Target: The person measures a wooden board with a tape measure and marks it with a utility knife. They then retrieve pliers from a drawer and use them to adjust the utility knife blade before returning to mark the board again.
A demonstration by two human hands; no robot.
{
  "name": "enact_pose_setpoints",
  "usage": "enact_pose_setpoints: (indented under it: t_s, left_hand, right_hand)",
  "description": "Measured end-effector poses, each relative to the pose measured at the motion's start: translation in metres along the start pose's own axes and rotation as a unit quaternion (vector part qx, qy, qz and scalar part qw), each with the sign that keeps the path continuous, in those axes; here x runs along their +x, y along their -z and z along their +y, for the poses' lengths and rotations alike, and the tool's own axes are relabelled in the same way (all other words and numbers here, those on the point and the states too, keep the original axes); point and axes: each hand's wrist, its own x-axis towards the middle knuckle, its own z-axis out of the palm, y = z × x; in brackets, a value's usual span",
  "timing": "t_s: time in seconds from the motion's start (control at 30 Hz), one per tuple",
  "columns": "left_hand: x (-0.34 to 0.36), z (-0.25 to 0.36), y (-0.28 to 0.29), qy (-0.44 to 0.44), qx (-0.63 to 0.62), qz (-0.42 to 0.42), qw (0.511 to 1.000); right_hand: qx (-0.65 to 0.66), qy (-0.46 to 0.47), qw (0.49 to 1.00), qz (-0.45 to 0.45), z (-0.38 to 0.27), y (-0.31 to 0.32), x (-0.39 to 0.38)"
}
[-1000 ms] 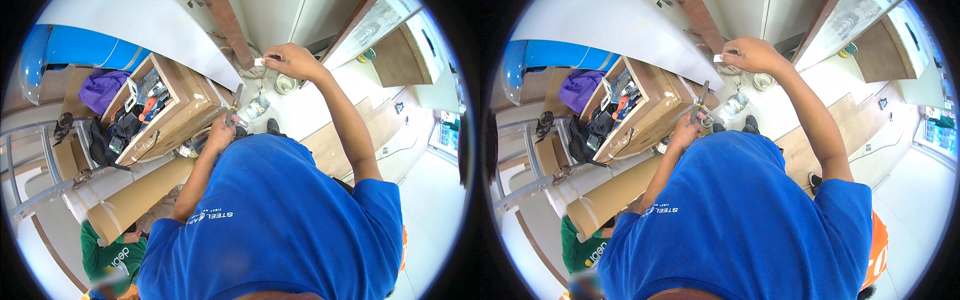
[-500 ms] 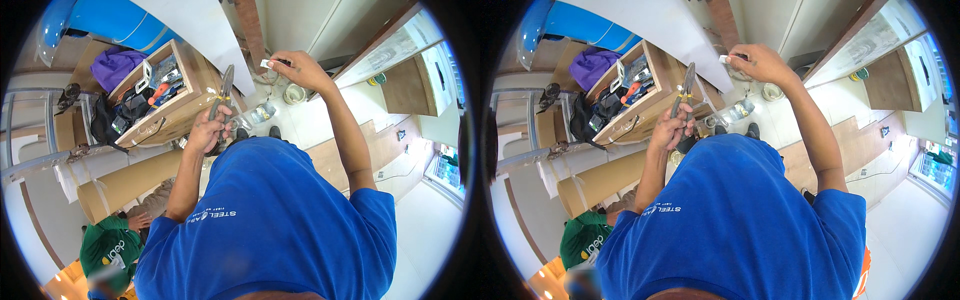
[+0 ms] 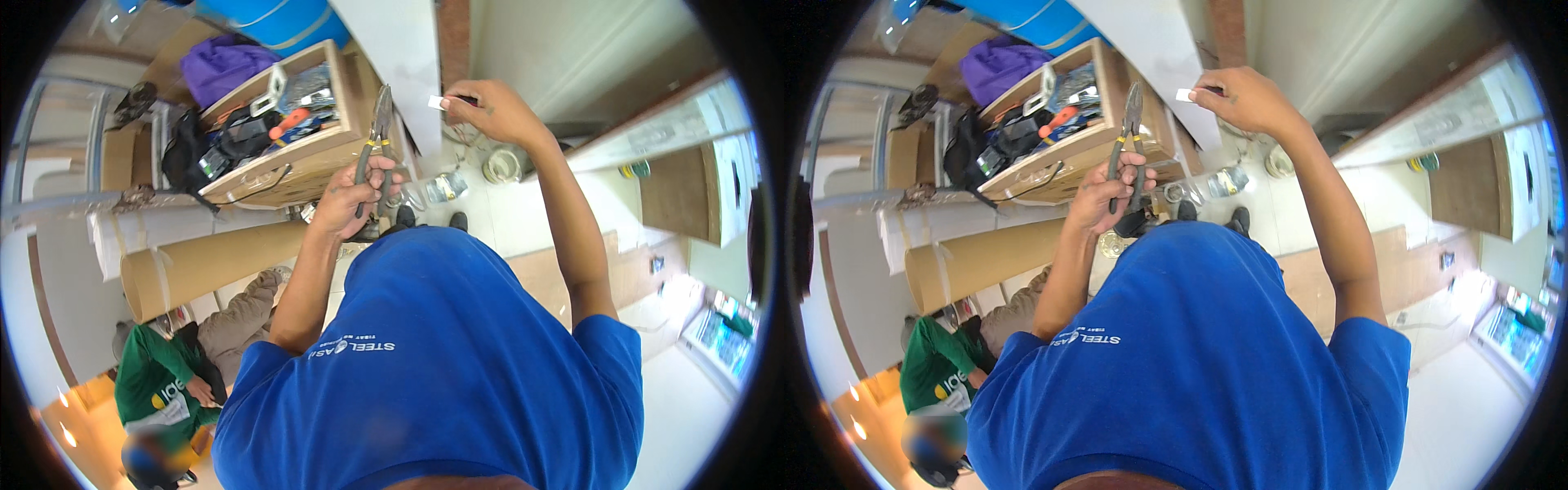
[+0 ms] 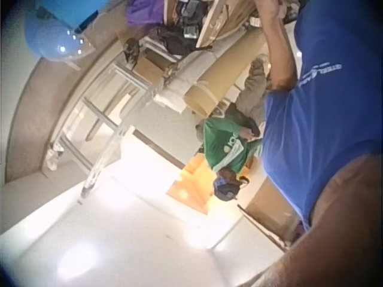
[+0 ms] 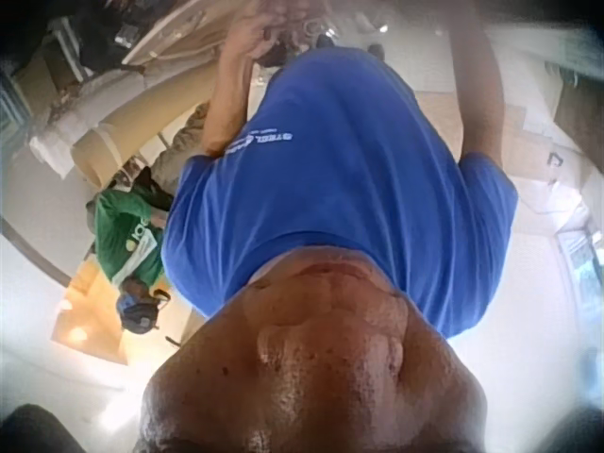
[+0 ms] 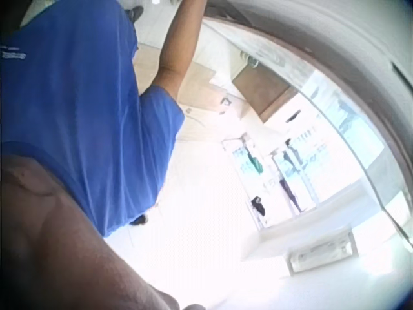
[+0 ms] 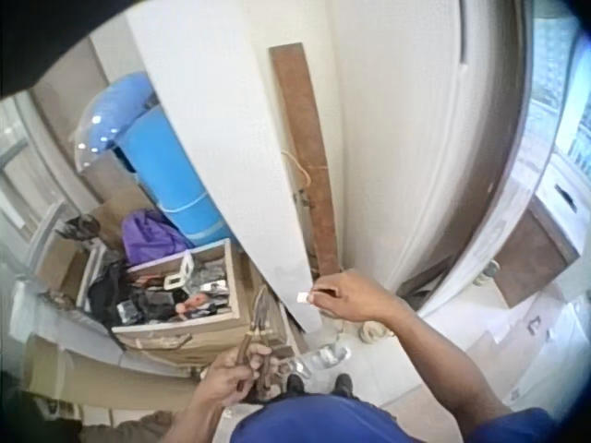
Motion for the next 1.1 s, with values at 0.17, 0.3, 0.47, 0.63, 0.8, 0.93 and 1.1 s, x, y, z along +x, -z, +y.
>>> enact_pose_setpoints:
  t_s: [0.17, 0.3, 0.47, 0.63, 0.8, 0.93, 1.1]
  left_hand:
    - [-0.011, 0.009, 0.032, -0.054, -0.076, 0.067, 0.993]
    - [-0.022, 0.016, 0.061, -0.076, -0.044, 0.107, 0.990]
    - [-0.028, 0.018, 0.087, -0.067, -0.098, 0.106, 0.987]
    - [-0.008, -0.001, 0.083, -0.129, -0.264, 0.064, 0.954]
    - [0.019, -0.013, 0.084, -0.137, -0.303, 0.094, 0.938]
    - [0.026, -0.011, 0.089, -0.120, -0.296, 0.096, 0.943]
    - [0.034, -0.008, 0.092, -0.092, -0.307, 0.086, 0.943]
  right_hand:
    - [0.089, -0.073, 0.993, -0.032, -0.031, -0.034, 0.032]
    - [0.119, -0.078, 0.988, -0.068, -0.043, -0.077, 0.055]
    - [0.305, -0.112, 0.944, -0.056, -0.047, -0.126, 0.074]
    - [0.473, -0.158, 0.865, -0.064, -0.057, -0.182, 0.056]
    - [0.514, -0.210, 0.830, -0.041, -0.061, -0.206, 0.047]
    - [0.502, -0.226, 0.835, 0.001, -0.059, -0.208, 0.049]
    - [0.494, -0.231, 0.838, 0.026, -0.058, -0.215, 0.050]
